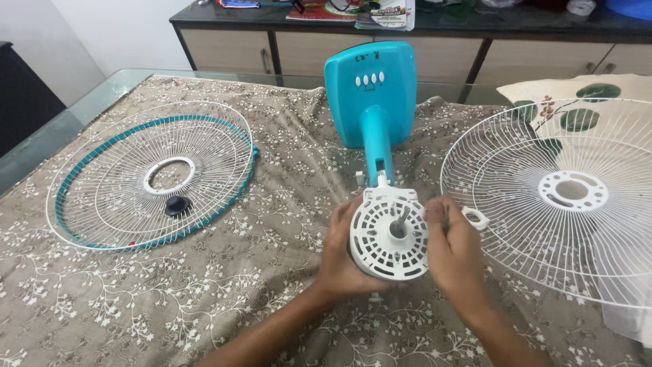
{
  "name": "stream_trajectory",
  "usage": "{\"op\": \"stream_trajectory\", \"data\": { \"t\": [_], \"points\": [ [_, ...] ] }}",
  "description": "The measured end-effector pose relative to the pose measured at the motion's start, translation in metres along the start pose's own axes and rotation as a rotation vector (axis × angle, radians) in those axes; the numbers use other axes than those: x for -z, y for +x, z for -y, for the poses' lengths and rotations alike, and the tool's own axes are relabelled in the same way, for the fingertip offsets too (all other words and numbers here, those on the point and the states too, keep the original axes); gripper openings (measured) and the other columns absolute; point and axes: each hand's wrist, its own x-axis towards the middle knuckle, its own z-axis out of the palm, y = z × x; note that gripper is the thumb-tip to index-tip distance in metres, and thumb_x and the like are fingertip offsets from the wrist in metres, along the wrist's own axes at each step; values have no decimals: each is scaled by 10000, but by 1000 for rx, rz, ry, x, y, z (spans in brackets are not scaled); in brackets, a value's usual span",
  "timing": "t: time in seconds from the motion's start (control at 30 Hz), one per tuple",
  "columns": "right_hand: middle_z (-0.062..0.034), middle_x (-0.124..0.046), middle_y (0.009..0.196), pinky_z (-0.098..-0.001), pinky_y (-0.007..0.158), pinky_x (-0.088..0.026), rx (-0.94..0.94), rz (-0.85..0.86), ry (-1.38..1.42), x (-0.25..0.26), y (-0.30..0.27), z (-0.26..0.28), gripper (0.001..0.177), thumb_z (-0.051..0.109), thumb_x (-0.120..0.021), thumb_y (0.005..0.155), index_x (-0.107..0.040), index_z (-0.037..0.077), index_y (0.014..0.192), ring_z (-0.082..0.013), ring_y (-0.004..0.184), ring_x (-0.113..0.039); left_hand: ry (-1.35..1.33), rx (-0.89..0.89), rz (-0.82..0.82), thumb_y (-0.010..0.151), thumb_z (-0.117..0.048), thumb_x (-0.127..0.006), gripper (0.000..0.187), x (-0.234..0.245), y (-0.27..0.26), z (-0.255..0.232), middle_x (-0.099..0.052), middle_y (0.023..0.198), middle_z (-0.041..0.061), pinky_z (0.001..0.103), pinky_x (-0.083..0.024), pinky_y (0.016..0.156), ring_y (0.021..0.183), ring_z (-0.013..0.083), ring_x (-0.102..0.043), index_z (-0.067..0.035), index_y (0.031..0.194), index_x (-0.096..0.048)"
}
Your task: The person reassembles a disassembled electric fan on a table. They attach the motor housing to the fan neck, secure it with a screw, then install the front grille, fan blades, and rear grille, finishing by tightening the central cap.
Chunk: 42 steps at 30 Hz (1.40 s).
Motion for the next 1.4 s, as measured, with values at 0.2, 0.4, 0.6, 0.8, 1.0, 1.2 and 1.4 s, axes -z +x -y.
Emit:
{"op": "stream_trajectory", "data": {
  "t": [0.2,0.4,0.6,0.8,1.0,1.2,1.4],
  "points": [
    [-17,-534,495,-314,394,-332,-126,17,-115,8,1,2,523,484,-326,1037,-627,59,1085,-124,400,-479,-128,182,28,552,-553,-918,1239,-11,-5,-16,-535,1431,205,516,-455,1226,1402,374,-518,28,1534,-435],
    [-4,-476,441,-300,393,-287,-15,58,-146,14,-2,-9,526,490,-344,1040,-623,45,1008,-120,371,-424,-49,148,132,617,-558,-913,1295,1,-5,-22,-460,1550,257,561,-403,1249,1495,412,-456,38,1623,-357],
    [-14,-508,604,-284,475,-378,-19,-56,126,2,0,-28,464,428,-356,1118,-572,66,923,-97,504,-470,132,133,79,549,-661,-931,1520,3,-2,-59,-403,1544,301,571,-409,1197,1462,450,-444,93,1634,-180],
    [-36,-644,820,-255,628,-524,-226,-194,548,-16,-4,-20,369,364,-384,1096,-544,64,951,-88,674,-625,-69,304,-18,532,-476,-942,1314,-2,15,-80,-651,1332,207,409,-596,1077,1225,307,-711,73,1559,-336],
    [-32,-642,857,-285,742,-515,-262,-128,709,-50,-25,1,372,322,-387,1077,-629,44,1033,-97,780,-608,-25,121,149,543,-377,-948,1243,51,31,-61,-708,1281,179,403,-601,1068,1173,283,-742,3,1552,-330],
    [-41,-639,897,-274,769,-493,-136,-16,578,-92,-45,22,393,344,-382,1099,-612,31,1040,-103,827,-580,27,-18,444,490,-351,-976,1387,127,57,-24,-656,1411,183,460,-430,1219,1303,314,-667,-62,1635,-249],
    [15,-652,973,-316,763,-568,-342,132,802,-103,-29,23,367,370,-351,1026,-602,115,1110,-83,869,-625,18,55,547,518,-374,-975,1406,162,63,-5,-597,1477,183,469,-400,1248,1364,328,-604,-53,1644,-195]
  ]
}}
